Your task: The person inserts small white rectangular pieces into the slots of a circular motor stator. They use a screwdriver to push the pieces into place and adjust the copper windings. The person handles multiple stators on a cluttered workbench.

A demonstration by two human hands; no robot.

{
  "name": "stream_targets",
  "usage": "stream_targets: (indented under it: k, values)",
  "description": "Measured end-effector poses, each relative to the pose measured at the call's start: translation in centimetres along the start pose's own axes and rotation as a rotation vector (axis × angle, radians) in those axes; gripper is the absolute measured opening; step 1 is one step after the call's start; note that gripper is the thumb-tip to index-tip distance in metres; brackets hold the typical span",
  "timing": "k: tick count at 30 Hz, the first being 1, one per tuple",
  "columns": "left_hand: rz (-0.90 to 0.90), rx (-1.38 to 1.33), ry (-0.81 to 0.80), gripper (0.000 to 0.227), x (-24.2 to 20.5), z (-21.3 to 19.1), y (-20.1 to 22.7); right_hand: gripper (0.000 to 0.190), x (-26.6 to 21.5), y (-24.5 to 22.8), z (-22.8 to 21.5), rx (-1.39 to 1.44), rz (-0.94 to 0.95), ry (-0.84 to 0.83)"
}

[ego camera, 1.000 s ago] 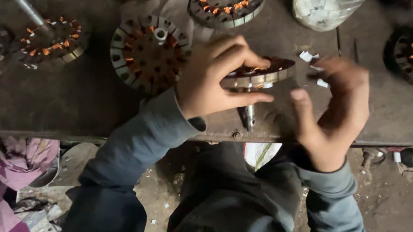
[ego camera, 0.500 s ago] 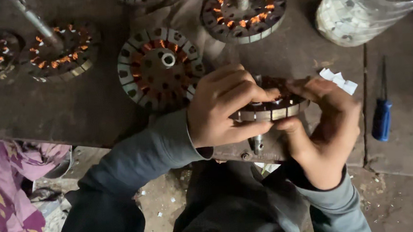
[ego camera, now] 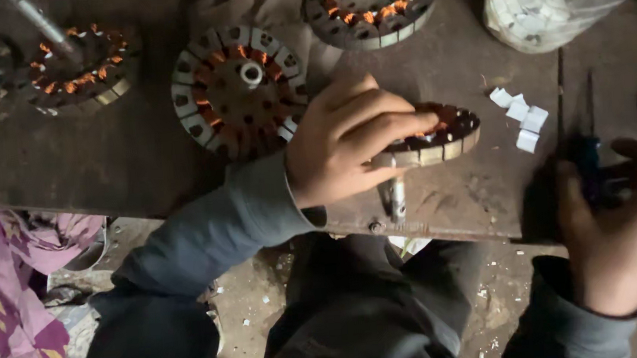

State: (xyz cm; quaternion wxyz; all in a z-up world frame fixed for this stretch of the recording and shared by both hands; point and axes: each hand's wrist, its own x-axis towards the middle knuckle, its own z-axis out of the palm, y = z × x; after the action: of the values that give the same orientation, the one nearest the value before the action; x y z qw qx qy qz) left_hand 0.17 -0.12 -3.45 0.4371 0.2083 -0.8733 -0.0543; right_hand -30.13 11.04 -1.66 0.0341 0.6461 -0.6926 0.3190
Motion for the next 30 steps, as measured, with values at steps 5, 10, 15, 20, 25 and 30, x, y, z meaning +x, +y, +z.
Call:
stream_targets:
  k: [5,10,15,20,25,30]
  values:
    - [0.138,0.015,0.116,0.06,0.5,1.7,-1.2,0.037,-2.6,2.7,0.6,0.07,0.017,0.05]
    - [0.125,-0.168,0.097,0.058,1.9,0.8,-0.9,0.031,-4.7,5.7,-0.4,0.155,-0.007,0.185]
    - [0.07,-0.228,0.013,0.06,2.4,-0.8,-0.1,0.029,-6.3,3.9,-2.1,0.205,-0.077,0.267]
    - [0.125,-0.107,-0.024,0.053,2.3,-0.9,-0.5,0.033,-3.2,0.1,-2.4,0.362,-0.194,0.242]
    - [0.152,-0.165,0.012,0.049,1.9,-0.7,-0.8,0.027,-2.0,-3.9,-0.7,0.811,-0.151,0.333]
    - [0.126,-0.102,0.062,0.046,2.0,-0.2,-0.6,0.021,-2.0,-3.1,0.5,0.753,-0.12,0.346]
